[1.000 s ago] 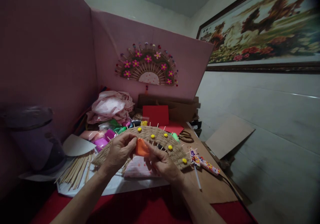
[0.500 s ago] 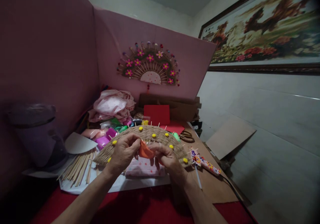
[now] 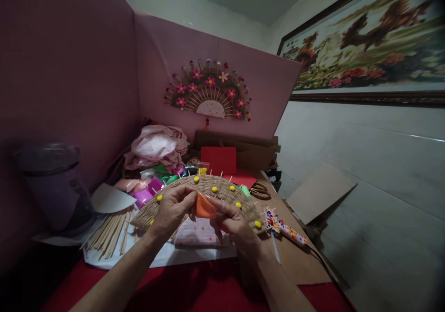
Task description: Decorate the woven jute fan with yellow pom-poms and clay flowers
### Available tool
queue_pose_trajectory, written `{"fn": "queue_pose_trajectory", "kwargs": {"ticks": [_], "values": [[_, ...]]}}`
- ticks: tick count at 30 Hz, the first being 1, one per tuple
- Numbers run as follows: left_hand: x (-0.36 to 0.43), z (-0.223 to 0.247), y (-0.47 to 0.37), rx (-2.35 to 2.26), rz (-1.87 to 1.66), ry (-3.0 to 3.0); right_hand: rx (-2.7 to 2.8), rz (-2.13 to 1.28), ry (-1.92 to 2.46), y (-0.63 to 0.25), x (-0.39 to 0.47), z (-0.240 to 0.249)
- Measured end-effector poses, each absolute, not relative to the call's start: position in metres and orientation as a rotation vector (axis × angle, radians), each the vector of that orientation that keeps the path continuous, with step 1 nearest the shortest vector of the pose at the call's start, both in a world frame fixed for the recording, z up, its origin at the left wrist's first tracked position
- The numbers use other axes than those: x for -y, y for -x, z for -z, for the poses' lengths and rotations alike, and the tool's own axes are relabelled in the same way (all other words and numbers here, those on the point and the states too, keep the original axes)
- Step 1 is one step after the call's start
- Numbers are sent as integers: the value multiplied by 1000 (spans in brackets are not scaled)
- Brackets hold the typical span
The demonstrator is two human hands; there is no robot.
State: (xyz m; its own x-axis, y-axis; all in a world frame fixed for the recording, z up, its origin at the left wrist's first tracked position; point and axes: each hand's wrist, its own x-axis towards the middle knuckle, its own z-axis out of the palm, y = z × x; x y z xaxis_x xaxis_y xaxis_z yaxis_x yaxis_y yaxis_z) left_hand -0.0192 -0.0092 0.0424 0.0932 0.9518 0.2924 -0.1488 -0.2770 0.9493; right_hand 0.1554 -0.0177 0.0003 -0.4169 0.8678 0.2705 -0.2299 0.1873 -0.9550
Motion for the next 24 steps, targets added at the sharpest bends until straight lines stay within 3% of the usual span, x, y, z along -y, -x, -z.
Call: {"fn": "queue_pose_trajectory", "kwargs": {"ticks": [24], "values": [[8,-39,19,-895,-1334,-1447,1487,-1482,648,-158,14,-1]]}}
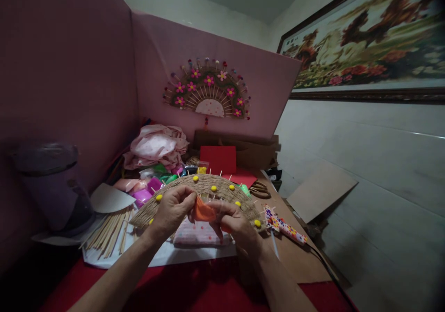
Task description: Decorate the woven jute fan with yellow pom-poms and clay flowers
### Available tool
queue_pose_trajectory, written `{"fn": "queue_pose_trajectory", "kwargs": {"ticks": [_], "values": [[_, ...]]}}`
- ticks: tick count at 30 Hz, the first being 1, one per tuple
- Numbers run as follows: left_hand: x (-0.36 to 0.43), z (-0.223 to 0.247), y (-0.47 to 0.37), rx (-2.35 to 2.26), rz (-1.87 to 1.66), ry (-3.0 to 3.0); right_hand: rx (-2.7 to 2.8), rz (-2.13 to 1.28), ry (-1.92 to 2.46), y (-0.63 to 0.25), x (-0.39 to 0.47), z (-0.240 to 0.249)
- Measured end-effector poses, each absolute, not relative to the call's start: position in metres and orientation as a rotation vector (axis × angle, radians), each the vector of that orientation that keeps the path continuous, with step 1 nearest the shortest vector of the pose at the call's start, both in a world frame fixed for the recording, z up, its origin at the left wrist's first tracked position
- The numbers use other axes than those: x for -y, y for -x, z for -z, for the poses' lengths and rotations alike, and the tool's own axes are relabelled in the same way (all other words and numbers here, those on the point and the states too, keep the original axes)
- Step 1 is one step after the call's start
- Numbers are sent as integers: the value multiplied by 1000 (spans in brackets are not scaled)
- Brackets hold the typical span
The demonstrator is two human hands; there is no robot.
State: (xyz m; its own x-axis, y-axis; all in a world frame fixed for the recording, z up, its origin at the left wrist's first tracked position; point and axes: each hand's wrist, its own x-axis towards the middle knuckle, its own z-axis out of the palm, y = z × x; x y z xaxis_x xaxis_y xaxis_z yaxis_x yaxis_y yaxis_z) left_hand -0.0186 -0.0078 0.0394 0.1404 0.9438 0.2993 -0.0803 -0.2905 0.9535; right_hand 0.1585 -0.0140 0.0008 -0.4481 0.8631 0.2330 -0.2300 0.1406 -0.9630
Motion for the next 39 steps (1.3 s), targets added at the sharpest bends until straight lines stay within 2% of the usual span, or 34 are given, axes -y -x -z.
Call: {"fn": "queue_pose_trajectory", "kwargs": {"ticks": [5,14,20,28,39], "values": [[8,-40,19,-867,-1372,-1397,1446,-1469,644,-158,16,-4],[6,-40,23,-842,-1332,-1383,1497,-1741,586,-158,22,-7],[11,-41,20,-802,-1245,-1445,1561,-1675,638,-161,18,-3],[5,-36,21,-786,-1361,-1409,1419,-1611,572,-158,12,3],[7,-40,20,-808,-1310,-1426,1504,-1778,531,-159,21,-4]]}}
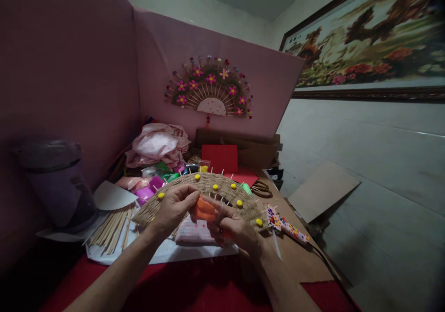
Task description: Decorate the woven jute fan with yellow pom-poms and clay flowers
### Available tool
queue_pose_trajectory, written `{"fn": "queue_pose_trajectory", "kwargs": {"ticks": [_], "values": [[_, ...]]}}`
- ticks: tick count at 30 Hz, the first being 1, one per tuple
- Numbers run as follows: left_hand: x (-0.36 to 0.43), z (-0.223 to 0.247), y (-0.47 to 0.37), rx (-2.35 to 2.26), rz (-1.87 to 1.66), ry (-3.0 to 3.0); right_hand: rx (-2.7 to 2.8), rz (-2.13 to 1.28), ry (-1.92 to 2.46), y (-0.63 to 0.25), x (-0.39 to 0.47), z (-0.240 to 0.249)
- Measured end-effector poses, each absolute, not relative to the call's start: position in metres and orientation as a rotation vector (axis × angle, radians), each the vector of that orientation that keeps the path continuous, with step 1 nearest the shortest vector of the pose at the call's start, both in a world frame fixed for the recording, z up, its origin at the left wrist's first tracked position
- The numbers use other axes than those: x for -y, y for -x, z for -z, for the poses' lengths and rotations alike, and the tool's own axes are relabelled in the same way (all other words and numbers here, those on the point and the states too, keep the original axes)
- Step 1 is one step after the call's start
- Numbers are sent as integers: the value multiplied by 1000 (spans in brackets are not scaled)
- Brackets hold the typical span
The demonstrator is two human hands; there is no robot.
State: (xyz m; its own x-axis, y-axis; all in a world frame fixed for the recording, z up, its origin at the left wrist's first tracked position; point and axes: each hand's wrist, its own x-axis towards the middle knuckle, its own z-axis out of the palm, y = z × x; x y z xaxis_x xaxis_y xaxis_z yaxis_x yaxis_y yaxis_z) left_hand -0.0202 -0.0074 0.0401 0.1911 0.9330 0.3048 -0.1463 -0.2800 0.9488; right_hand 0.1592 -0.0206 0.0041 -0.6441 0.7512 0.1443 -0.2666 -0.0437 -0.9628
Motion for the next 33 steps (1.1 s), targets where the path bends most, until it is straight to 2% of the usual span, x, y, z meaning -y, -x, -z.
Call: {"fn": "queue_pose_trajectory", "kwargs": {"ticks": [33], "values": [[5,-36,29,-819,-1305,-1373,1622,-1831,442,-157,20,-5]]}}
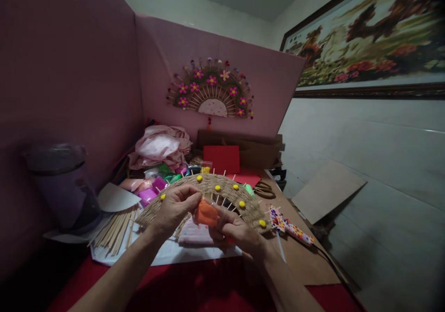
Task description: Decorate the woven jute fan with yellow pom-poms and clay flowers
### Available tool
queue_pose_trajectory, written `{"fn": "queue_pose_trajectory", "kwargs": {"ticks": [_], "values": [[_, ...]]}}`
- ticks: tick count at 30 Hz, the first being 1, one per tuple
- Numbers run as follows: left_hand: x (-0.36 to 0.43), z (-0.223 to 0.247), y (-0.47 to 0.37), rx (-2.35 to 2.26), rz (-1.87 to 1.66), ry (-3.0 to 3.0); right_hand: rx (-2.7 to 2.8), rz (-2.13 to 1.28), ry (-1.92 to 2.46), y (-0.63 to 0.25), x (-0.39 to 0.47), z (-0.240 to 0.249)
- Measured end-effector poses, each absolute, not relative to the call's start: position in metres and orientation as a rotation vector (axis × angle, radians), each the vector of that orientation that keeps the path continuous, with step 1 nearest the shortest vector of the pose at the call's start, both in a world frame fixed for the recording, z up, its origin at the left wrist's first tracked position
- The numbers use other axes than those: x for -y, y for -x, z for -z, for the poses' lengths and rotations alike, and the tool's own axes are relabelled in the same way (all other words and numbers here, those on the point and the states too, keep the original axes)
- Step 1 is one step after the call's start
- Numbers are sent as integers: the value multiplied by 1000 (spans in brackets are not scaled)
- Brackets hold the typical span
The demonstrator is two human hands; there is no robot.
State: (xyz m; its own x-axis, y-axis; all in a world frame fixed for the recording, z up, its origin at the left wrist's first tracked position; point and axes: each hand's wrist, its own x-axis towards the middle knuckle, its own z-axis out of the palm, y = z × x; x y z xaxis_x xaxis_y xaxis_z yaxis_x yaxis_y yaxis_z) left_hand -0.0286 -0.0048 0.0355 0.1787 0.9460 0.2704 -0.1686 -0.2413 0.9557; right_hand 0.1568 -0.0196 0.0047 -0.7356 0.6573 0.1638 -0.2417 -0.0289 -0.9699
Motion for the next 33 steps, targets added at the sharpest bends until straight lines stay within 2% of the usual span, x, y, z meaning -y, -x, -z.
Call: {"fn": "queue_pose_trajectory", "kwargs": {"ticks": [6,12,20,27,33], "values": [[10,-39,24,-743,-1289,-1354,1534,-1842,439,-158,19,-2],[7,-40,29,-670,-1371,-1206,1391,-1649,446,-157,16,6],[7,-38,27,-742,-1222,-1333,1469,-1590,523,-155,18,0],[8,-40,26,-795,-1310,-1391,1581,-1455,647,-156,17,-2],[10,-42,25,-785,-1275,-1420,1643,-1533,590,-155,21,-7]]}}
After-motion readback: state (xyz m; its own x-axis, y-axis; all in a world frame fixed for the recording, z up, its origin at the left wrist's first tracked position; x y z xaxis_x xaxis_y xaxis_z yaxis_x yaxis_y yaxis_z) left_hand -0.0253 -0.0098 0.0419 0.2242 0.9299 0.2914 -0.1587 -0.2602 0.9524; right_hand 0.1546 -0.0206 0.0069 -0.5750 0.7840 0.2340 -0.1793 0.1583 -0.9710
